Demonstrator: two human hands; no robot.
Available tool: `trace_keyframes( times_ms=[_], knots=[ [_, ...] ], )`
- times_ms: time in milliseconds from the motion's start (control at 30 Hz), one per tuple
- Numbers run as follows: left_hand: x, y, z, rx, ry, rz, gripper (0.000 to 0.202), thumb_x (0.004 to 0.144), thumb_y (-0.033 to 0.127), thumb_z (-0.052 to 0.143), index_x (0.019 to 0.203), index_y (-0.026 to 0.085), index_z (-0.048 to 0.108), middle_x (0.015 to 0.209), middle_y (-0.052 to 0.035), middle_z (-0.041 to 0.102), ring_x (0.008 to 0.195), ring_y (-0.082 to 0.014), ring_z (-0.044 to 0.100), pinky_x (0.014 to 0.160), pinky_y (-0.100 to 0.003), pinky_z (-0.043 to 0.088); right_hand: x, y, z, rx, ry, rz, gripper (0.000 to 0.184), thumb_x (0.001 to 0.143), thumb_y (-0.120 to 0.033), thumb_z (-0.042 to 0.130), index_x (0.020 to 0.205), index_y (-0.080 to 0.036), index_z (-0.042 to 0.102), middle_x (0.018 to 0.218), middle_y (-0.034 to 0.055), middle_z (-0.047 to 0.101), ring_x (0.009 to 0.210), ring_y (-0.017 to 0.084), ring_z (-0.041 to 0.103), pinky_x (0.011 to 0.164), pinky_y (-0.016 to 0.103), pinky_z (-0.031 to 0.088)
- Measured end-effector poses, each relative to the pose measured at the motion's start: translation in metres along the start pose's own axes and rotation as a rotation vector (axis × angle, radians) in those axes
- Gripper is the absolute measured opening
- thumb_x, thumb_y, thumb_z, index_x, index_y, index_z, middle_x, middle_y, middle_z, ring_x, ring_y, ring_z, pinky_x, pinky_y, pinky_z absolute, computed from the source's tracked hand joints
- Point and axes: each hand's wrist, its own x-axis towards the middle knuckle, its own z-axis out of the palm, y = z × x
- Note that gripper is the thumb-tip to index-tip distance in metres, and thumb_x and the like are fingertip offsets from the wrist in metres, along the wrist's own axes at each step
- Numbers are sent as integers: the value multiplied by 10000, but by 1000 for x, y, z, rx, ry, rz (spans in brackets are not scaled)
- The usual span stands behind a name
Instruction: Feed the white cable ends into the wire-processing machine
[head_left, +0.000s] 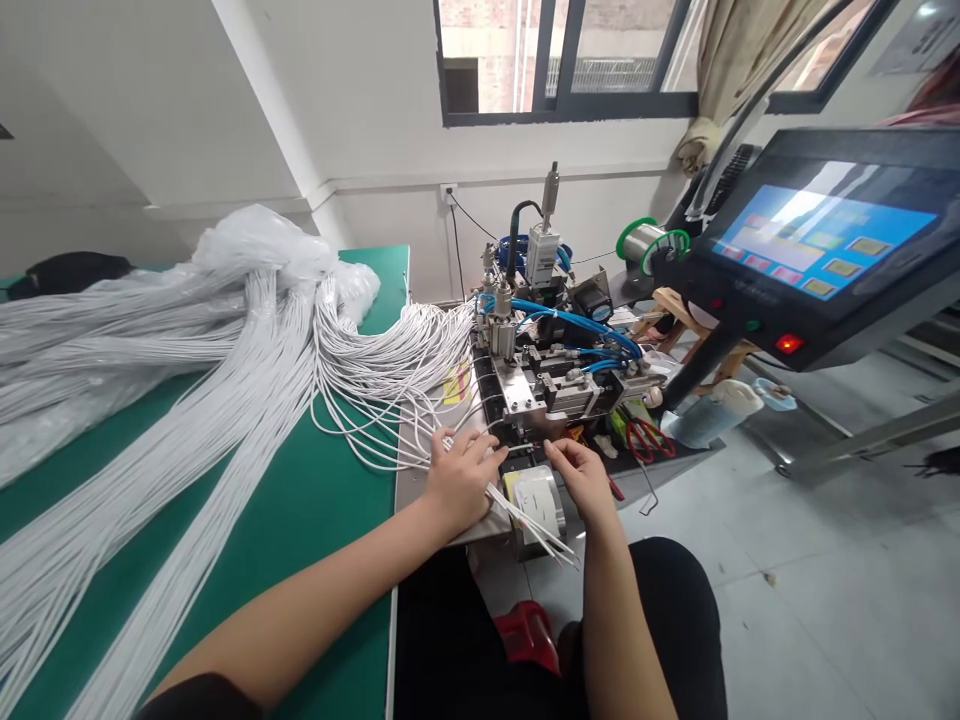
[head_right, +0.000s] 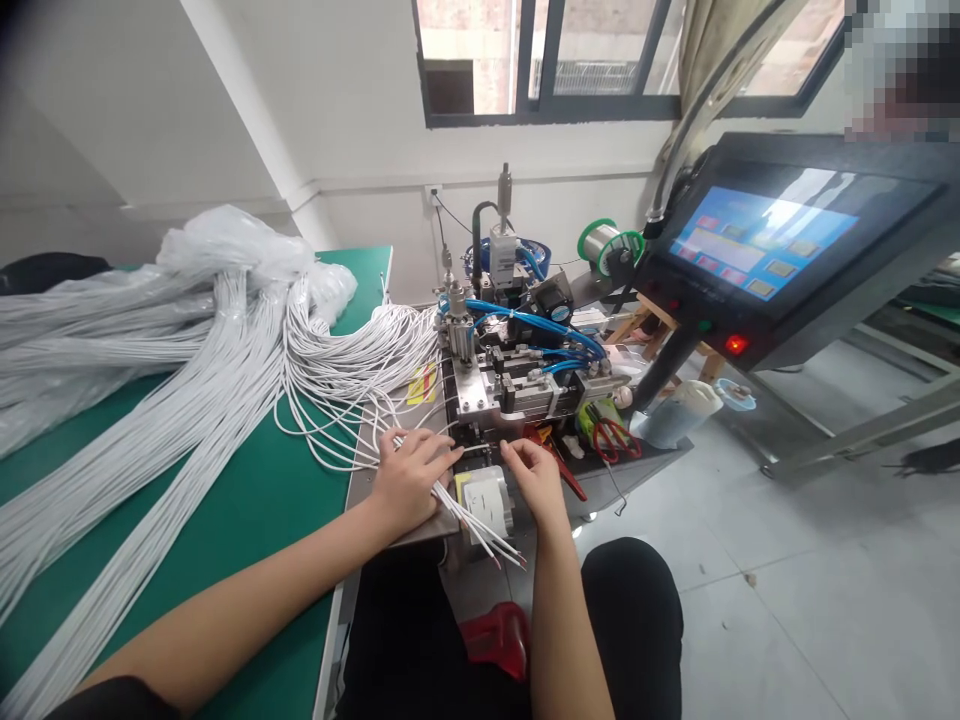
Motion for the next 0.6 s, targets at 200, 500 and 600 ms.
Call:
trace_keyframes(
  times_ms=[200, 500, 600],
  knots=[
    [1, 2, -3, 43, -41, -47, 373, 818, 163, 529, 1177, 212, 618, 1229, -94, 629, 1096, -276, 540, 927, -500, 257, -38, -43, -12, -281, -128, -207, 291, 902, -403, 556, 719, -182, 606, 660, 10, 564, 595, 138, 472, 558, 260, 360],
    [0, 2, -6, 11, 25, 41, 364, 813, 123, 528, 1146, 239, 621, 1158, -53, 669, 1047, -233, 574, 951, -472, 229, -59, -72, 0, -629, -373, -374, 122, 878, -285, 619, 779, -213, 622, 777, 26, 631, 758, 175, 565, 658, 268, 415],
    [-1, 2, -7, 7, 2, 79, 427, 777, 80, 524, 1167, 236, 605, 1129, -45, 678, 1052, -226, 580, 954, -451, 234, -53, -71, 1, -605, -294, -412, 143, 920, -253, 539, 831, -208, 642, 788, 44, 637, 761, 182, 566, 693, 287, 428]
  ],
)
